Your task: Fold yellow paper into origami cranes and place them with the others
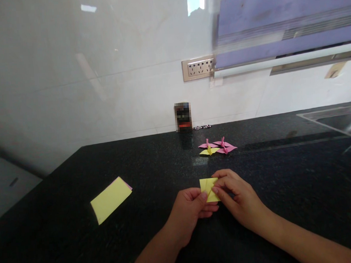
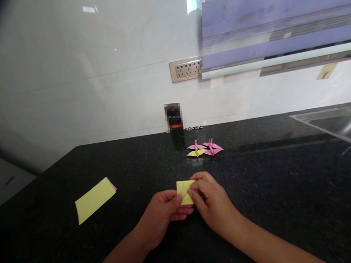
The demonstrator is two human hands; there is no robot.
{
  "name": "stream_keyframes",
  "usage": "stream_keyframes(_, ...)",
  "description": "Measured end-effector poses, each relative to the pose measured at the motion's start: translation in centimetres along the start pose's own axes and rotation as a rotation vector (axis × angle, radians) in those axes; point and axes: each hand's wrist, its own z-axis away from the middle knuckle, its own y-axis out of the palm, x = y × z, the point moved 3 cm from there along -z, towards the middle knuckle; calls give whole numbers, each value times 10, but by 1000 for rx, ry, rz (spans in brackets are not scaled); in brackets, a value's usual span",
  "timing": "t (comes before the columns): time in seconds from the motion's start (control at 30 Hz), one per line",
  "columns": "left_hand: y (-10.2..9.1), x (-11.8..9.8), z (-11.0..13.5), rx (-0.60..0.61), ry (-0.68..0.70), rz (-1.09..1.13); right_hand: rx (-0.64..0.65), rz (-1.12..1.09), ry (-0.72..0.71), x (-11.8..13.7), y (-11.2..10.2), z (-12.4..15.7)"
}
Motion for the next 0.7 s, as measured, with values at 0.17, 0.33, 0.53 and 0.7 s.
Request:
stream_keyframes(0.17,1,0,0,-14,10,-50,-3,-13,-4,0,1,0)
stream_keyframes(0.33,0,0,0,-52,39,-103,7,-29,-8,2,2,1)
stream_keyframes(0.53,-1,-2,0,-76,35,-129,64,-51,25,3,-1,-1)
stream_keyframes(0.7,-1,-3,1,-82,42,-141,51,-54,78,1,-1,0)
